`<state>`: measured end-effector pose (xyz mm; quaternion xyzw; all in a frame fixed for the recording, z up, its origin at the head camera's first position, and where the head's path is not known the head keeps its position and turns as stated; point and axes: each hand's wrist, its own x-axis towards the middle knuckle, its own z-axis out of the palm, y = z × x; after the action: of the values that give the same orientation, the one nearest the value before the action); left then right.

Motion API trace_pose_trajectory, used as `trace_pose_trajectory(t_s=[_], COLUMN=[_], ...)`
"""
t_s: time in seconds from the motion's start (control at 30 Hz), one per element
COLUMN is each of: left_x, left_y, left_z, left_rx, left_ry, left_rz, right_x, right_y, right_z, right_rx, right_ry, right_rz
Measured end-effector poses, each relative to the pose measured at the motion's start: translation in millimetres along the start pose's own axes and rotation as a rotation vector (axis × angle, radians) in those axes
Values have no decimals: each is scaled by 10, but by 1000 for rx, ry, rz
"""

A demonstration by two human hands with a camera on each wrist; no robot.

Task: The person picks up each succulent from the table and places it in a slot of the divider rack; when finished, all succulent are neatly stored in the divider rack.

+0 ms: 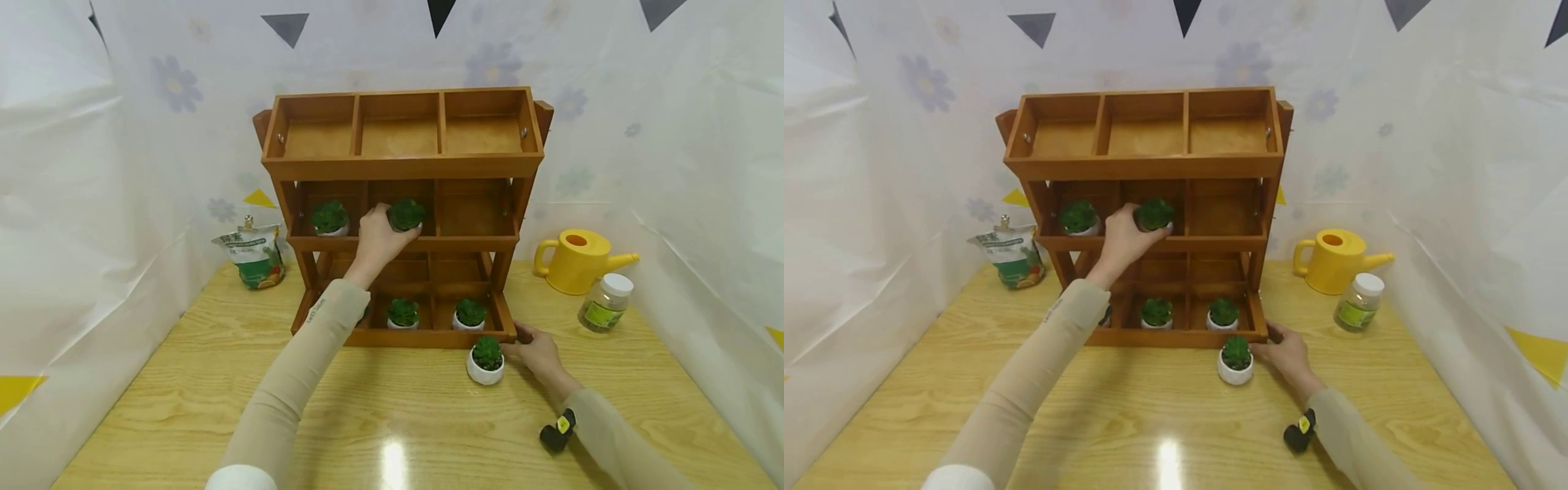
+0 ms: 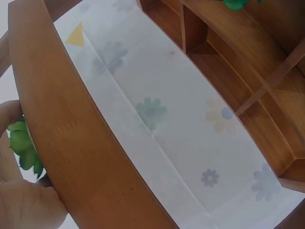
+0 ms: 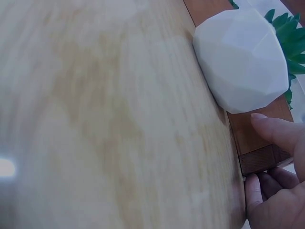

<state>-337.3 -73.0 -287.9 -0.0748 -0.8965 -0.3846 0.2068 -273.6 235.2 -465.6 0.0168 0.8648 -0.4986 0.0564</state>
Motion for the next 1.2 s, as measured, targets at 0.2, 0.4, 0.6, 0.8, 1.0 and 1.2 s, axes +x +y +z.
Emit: trace_pose_trajectory(t_s=[0.2, 0.4, 0.6, 0.8, 1.0, 1.2], left_x=[13, 1, -7, -12, -75, -223], left_y=[15, 36, 57, 37, -4, -65], left_z=[-2, 3, 21, 17, 22, 132], left_rx=[21, 29, 54, 25, -58, -233], left_ry=[-25, -40, -79, -59, -4, 197], left_rz=[-25, -49, -82, -62, -16, 100], right_x=[3, 2, -9, -17, -10, -19], right_y=[0, -6, -16, -28, -23, -20], right_z=[-3, 0, -1, 0, 0, -11], right_rx=[-11, -2, 15, 18, 23, 25], right_ry=[1, 5, -3, -3, -8, -7], right_rz=[4, -1, 3, -3, -2, -2])
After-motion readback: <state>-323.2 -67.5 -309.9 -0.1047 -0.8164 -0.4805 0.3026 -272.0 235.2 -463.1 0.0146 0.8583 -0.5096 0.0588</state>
